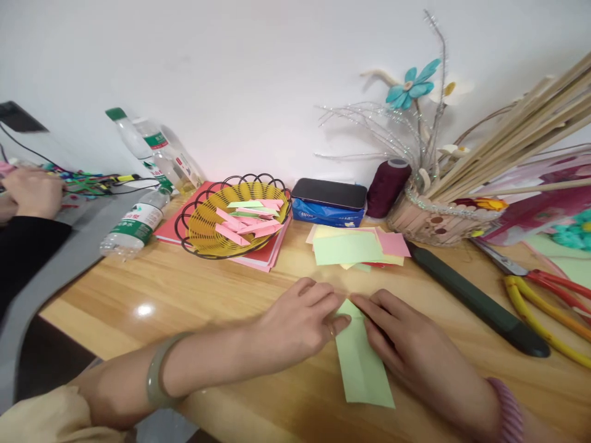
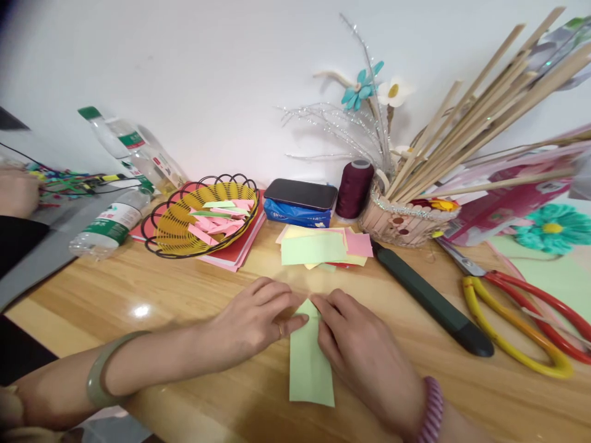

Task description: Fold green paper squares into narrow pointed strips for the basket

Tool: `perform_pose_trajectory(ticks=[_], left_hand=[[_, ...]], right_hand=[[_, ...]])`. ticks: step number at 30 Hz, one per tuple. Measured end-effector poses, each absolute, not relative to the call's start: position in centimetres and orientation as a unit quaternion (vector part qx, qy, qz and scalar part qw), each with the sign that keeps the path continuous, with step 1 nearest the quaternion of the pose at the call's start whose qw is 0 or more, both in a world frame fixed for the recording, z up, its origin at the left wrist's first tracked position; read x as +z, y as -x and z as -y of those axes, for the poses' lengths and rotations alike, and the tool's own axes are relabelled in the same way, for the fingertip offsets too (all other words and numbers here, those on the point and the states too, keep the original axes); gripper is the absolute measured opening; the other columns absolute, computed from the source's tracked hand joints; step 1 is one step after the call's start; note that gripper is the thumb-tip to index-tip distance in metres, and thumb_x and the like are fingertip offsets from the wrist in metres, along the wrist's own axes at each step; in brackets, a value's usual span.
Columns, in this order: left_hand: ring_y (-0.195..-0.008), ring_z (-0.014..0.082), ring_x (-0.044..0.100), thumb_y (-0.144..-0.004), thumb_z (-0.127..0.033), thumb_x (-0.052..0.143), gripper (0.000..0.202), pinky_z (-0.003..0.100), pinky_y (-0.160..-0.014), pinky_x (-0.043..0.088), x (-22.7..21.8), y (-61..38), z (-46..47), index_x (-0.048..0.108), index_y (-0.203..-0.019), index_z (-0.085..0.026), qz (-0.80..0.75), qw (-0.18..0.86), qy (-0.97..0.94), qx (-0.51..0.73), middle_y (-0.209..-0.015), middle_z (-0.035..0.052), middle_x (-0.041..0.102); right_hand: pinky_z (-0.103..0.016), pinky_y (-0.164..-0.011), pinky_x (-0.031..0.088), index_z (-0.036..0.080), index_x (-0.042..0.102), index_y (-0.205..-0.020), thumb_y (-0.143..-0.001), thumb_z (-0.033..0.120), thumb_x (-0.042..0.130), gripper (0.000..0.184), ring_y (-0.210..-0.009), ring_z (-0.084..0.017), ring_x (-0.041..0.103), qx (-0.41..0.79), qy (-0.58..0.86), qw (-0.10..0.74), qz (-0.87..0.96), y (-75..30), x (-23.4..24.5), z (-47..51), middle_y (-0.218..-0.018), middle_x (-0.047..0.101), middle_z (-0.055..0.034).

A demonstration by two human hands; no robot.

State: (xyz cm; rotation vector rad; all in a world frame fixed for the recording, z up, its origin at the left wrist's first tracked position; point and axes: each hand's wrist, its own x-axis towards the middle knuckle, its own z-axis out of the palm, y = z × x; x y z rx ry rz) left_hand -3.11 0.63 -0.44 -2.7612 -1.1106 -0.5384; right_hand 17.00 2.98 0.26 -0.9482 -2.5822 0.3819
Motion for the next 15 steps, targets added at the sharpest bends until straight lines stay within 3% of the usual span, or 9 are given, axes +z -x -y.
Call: perform_pose_trajectory(ticks=[8,15], left_hand=[[-0.097,0.0174,0.046,-0.092,-0.026,0.044,0.016,0.032,-0.082,0.037,-0.51,3.44,-0.89,0.058,-0.097,-0.019,0.349,0.059,0.916,-0.188,-0.103,0.0025,0.056],[-0.101,0.0181,0.047,-0.094,-0.022,0.041,0.020,0.034,-0.086,0.035,0.47,3.93,-0.84,0.058,-0.104,-0.017,0.322,0.060,0.932,-0.157,-0.111,0.0028,0.059]], right_hand=[[-0.031,-0.068,0.049,0.017,0.052,-0.111,-0.090,0.021,0.036,0.026,-0.077,-0.015,0.057,0.153,0.320,0.171,0.919,-17.40,0.07,-3.15,-0.090,0.054,-0.0058],[-0.027,-0.062,0.048,0.014,0.058,-0.103,-0.092,0.019,0.031,0.029,-0.073,-0.016,0.057,0.087,0.274,0.191,0.939,-17.59,0.80,-2.95,-0.083,0.057,-0.0075]])
